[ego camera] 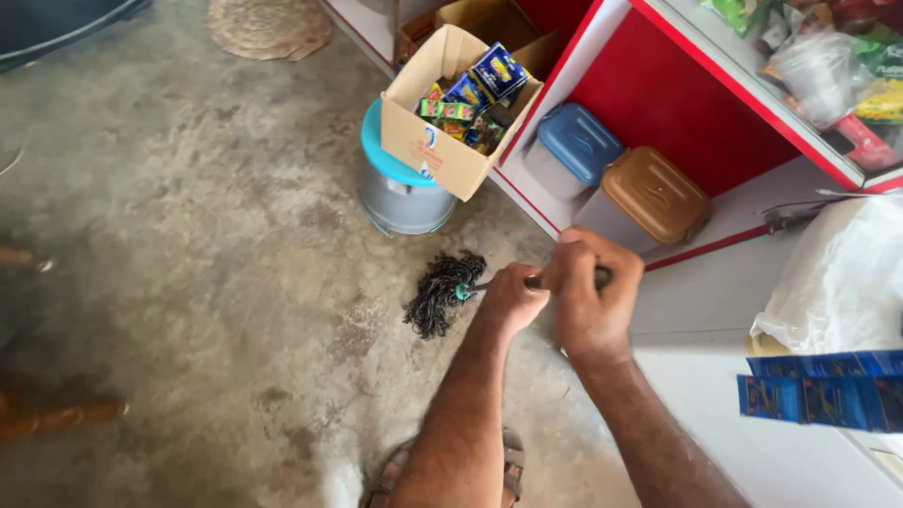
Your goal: Mopping a floor in a small grocery store or shop environment.
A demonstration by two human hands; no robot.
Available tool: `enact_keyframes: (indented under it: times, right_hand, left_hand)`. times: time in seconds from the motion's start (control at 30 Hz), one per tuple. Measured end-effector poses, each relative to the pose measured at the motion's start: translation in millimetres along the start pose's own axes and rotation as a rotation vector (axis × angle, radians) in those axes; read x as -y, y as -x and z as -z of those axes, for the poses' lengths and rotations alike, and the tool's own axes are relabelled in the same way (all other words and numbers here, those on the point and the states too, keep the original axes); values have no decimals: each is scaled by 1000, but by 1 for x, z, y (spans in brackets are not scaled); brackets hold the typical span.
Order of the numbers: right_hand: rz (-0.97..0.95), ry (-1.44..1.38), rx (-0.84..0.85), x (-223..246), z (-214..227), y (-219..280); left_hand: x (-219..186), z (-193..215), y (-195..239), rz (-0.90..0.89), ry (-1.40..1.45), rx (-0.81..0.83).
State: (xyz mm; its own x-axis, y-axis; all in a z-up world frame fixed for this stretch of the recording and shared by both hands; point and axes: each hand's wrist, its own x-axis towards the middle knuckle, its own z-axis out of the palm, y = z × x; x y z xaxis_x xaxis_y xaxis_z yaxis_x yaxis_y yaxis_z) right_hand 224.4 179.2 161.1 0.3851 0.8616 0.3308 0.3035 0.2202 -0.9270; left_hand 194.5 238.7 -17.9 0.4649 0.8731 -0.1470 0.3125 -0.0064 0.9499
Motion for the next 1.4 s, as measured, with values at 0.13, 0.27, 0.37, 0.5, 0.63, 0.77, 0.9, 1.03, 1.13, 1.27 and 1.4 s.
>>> enact_keyframes:
  times: [0.13, 0.27, 0.37, 0.5, 0.63, 0.77, 0.9, 1.03, 1.13, 1.27, 1.4]
  right_hand:
    - [-30, -26, -93, -8, 14, -13]
    - [-65, 63, -189, -10, 9, -7]
    - [-14, 218, -187, -11, -1, -14]
    - [-55, 226, -167, -12, -9, -27]
    - [-34, 134, -229, -17, -2, -40]
    - [-60, 79, -209, -19, 15, -39]
    - [-128, 61, -125, -17, 19, -26]
    - [-68, 8, -203, -19, 5, -12]
    - [-79, -34, -330, -21, 3, -8]
    - [31, -69, -364, -41, 17, -14]
    - [-138, 52, -405, -60, 15, -27]
  left_hand:
    - [0, -21, -24, -77, 8, 84]
    - [4, -25, -27, -149, -16, 155]
    - [-11, -1, -42, -154, -76, 263]
    - [-34, 28, -54, -71, -265, 400]
    - [-41, 22, -73, -108, -356, 441]
    - [-27, -1, -81, -144, -328, 465]
    - [5, -21, -61, -284, -242, 306]
    - [-24, -14, -32, -278, -229, 13]
    - [-21, -31, -29, -117, -195, -142]
    - [5, -58, -64, -151, -234, -157]
    - [12, -58, -101, -166, -310, -129]
